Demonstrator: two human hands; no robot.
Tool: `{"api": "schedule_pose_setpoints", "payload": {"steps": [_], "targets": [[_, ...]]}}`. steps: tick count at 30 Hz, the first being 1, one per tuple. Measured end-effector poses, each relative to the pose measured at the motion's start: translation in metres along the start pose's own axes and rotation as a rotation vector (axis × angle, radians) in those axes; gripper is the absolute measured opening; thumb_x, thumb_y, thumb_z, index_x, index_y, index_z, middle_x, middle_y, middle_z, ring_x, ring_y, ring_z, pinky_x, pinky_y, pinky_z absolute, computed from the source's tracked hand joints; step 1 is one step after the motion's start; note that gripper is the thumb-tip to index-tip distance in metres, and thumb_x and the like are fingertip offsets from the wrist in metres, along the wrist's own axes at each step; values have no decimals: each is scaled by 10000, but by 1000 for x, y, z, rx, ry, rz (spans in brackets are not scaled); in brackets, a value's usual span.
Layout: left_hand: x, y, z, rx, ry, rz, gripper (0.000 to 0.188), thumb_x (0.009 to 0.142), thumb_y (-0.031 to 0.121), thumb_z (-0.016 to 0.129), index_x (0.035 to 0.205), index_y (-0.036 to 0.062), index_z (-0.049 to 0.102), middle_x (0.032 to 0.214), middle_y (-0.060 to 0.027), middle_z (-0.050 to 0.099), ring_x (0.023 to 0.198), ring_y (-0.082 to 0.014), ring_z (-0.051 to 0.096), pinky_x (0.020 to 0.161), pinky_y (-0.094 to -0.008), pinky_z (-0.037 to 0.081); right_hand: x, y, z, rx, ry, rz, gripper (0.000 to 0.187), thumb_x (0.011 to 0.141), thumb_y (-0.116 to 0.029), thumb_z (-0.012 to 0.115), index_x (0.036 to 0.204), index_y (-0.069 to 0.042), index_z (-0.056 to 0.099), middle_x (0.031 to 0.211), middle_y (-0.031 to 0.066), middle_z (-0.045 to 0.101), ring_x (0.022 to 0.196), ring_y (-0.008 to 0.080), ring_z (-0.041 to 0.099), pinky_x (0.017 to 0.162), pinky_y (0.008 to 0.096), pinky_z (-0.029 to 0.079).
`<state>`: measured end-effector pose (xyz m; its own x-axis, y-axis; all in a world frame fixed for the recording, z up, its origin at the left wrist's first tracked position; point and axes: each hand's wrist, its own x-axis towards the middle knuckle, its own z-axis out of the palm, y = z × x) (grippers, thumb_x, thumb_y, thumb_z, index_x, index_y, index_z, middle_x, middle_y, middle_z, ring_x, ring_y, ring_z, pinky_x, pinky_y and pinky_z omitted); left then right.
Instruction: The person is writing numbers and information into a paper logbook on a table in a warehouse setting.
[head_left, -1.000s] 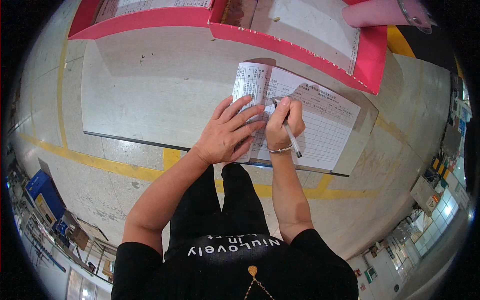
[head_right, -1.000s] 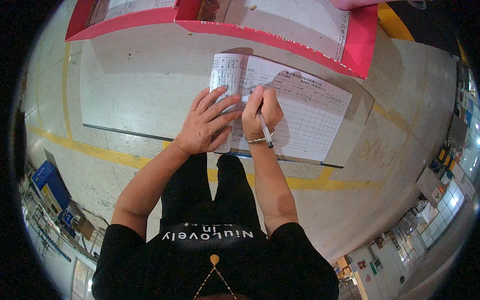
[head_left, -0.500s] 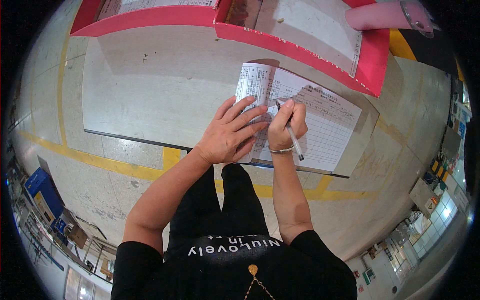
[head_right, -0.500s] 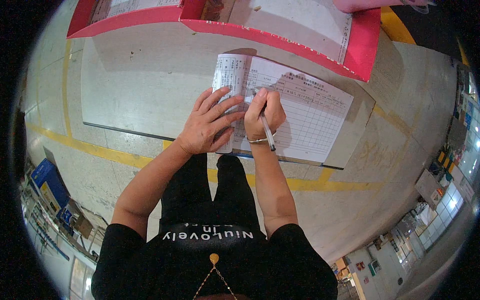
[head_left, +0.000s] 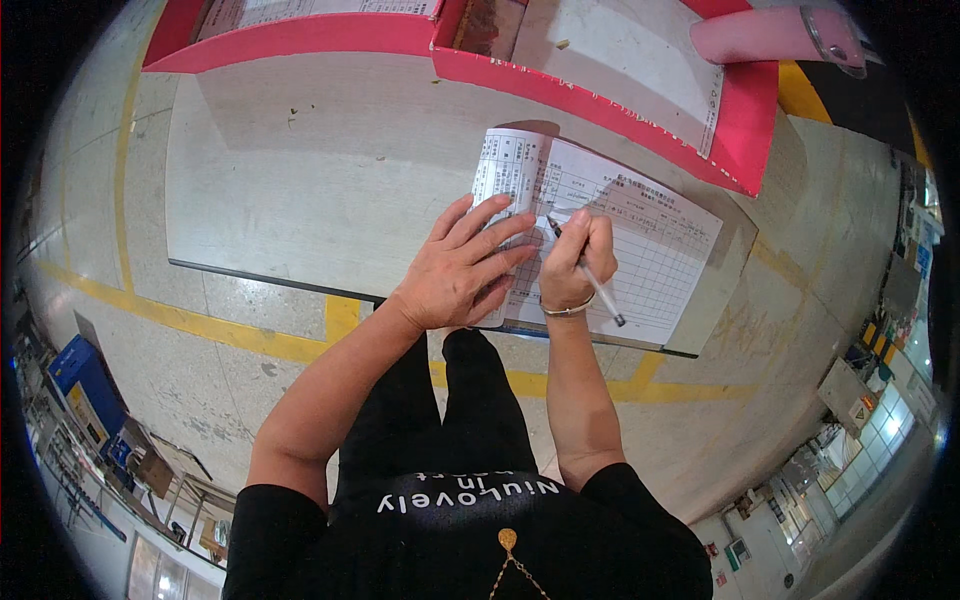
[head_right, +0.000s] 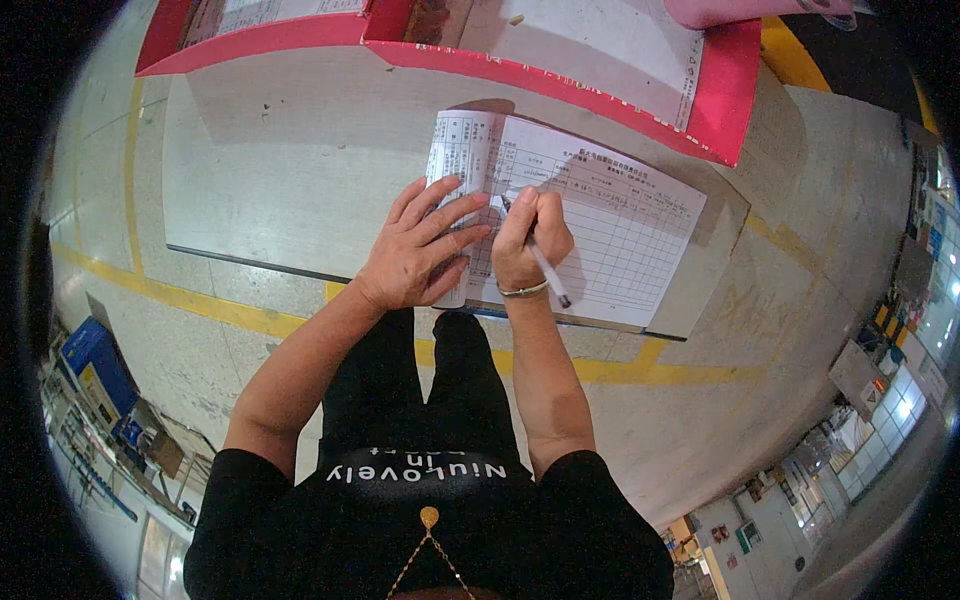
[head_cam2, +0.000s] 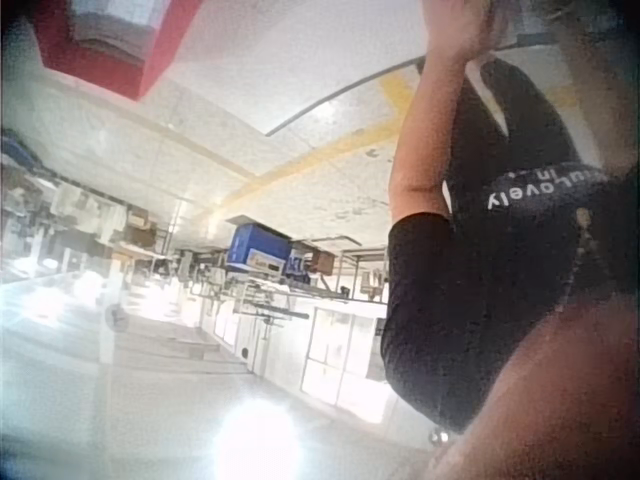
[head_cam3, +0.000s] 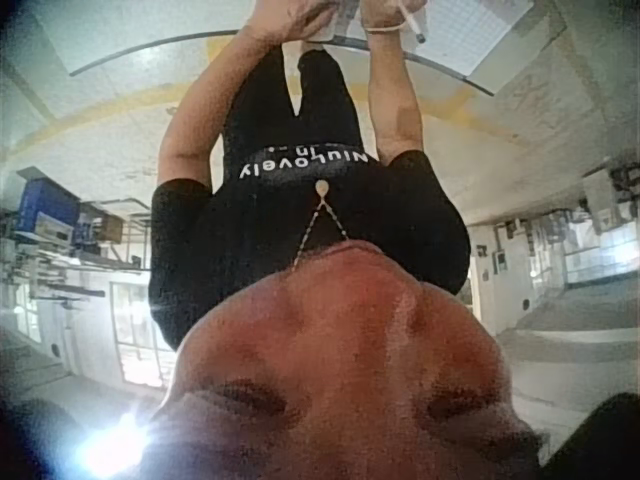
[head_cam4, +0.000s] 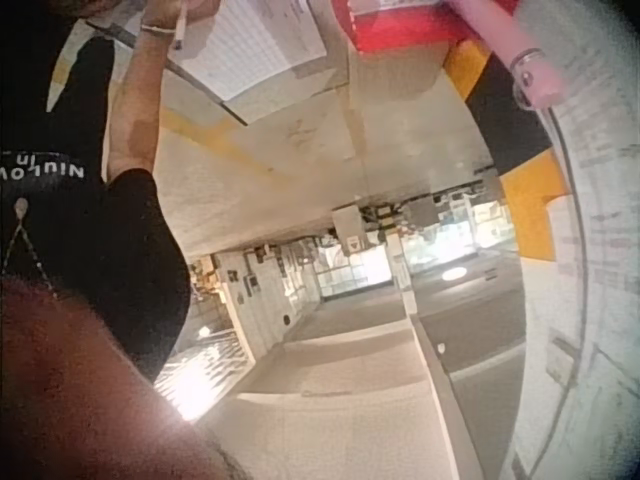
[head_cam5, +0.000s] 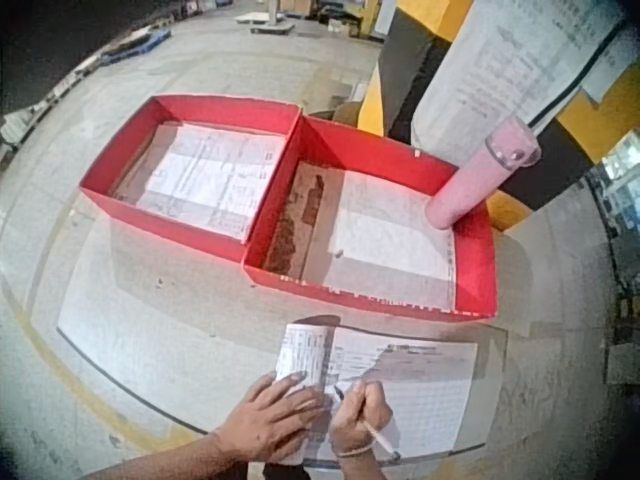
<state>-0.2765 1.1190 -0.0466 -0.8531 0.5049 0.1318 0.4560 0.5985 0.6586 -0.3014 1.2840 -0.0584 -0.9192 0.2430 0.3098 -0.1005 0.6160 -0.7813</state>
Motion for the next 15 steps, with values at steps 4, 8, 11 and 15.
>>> {"api": "schedule_pose_setpoints", "payload": {"steps": [4, 8, 11, 15], "targets": [[0, 0, 0, -1, 3, -4, 470, 760, 178, 676, 1224, 172, 602, 1452, -33, 441, 1397, -284, 321, 1173, -495, 191, 0, -2, 0, 8, 13, 34, 280, 965, -128, 532, 704, -50, 466, 529, 86, 483, 436, 165, 474, 426, 308, 367], [1, 1, 0, -5, 0, -8, 462, 764, 173, 670, 1222, 172, 605, 1452, -33, 441, 1399, -284, 320, 1174, -494, 189, -2, 2, 2, -59, 8, -31, 312, 991, -153, 504, 706, -42, 444, 542, 69, 495, 458, 137, 453, 438, 302, 356], [1, 1, 0, -2, 8, -5, 453, 767, 171, 669, 1216, 171, 610, 1452, -32, 441, 1401, -281, 319, 1175, -493, 188, -3, 4, 2, -69, -3, -29, 309, 988, -153, 507, 706, -43, 445, 543, 76, 499, 452, 149, 461, 434, 304, 359], [1, 1, 0, -8, 4, -13, 440, 772, 171, 668, 1209, 172, 616, 1450, -34, 443, 1401, -281, 319, 1174, -494, 191, -2, 3, 2, -55, -29, -29, 302, 984, -141, 508, 705, -44, 445, 551, 81, 513, 455, 155, 479, 434, 298, 367]]}}
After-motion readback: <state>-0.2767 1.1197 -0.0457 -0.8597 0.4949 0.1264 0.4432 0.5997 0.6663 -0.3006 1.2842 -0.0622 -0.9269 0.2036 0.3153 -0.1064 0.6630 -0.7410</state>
